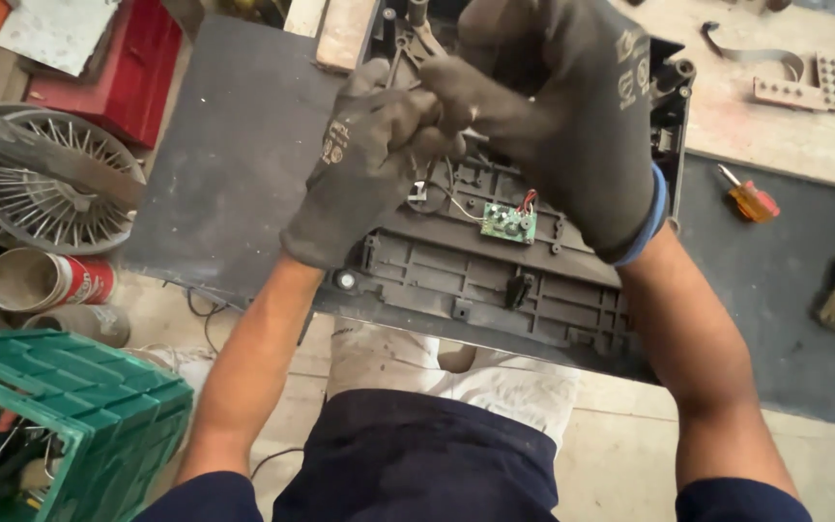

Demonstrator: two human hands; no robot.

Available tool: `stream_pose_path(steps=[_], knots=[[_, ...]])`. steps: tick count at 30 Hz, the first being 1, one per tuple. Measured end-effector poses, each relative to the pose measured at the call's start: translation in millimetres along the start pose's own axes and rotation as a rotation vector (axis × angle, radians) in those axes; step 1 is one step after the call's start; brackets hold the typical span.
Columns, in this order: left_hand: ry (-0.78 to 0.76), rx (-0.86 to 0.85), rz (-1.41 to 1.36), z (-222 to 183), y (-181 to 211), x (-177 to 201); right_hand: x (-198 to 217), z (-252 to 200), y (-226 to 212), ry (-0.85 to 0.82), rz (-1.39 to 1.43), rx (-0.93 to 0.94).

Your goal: Using a screwdriver and hands to disassemble the internal components and plastic housing of an electronic device.

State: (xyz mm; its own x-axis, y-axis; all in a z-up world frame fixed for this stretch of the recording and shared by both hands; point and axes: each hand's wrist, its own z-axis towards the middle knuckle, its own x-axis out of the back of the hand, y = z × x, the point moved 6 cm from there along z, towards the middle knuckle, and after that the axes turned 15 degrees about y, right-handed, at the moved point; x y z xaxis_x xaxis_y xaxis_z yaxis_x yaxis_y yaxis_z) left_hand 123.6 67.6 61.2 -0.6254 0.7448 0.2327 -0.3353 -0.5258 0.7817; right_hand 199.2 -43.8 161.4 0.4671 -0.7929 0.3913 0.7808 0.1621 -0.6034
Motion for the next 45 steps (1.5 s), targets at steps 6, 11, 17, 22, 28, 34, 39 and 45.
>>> stream_pose_path(steps=[6,11,17,22,28,34,39,45], knots=[[0.002,0.006,-0.447,1.3,-11.0,-6.8,-1.0,-1.1,4.9,-0.035,0.073,-0.072],[0.110,-0.243,0.231,-2.2,-1.1,0.3,4.9,1.9,3.6,-0.071,0.111,0.014],[0.026,-0.034,-0.050,-0.1,9.5,2.3,-7.0,3.4,-5.2,-0.237,0.430,-0.011],[-0.023,0.010,0.215,-1.5,31.1,13.5,-15.8,3.3,-12.9,-0.186,0.417,-0.054],[0.191,-0.035,0.330,-9.4,3.8,8.0,-4.0,4.0,-13.6,-0.057,0.172,0.215],[0.083,0.004,0.164,2.1,44.8,0.3,-0.8,9.4,-18.0,-0.167,0.184,0.012],[0.224,0.406,0.256,3.7,34.5,14.3,1.9,8.8,-17.5,-0.091,0.119,0.096],[0.302,-0.025,0.322,17.1,45.0,8.5,-14.8,-6.6,13.6,-0.030,0.354,-0.046]])
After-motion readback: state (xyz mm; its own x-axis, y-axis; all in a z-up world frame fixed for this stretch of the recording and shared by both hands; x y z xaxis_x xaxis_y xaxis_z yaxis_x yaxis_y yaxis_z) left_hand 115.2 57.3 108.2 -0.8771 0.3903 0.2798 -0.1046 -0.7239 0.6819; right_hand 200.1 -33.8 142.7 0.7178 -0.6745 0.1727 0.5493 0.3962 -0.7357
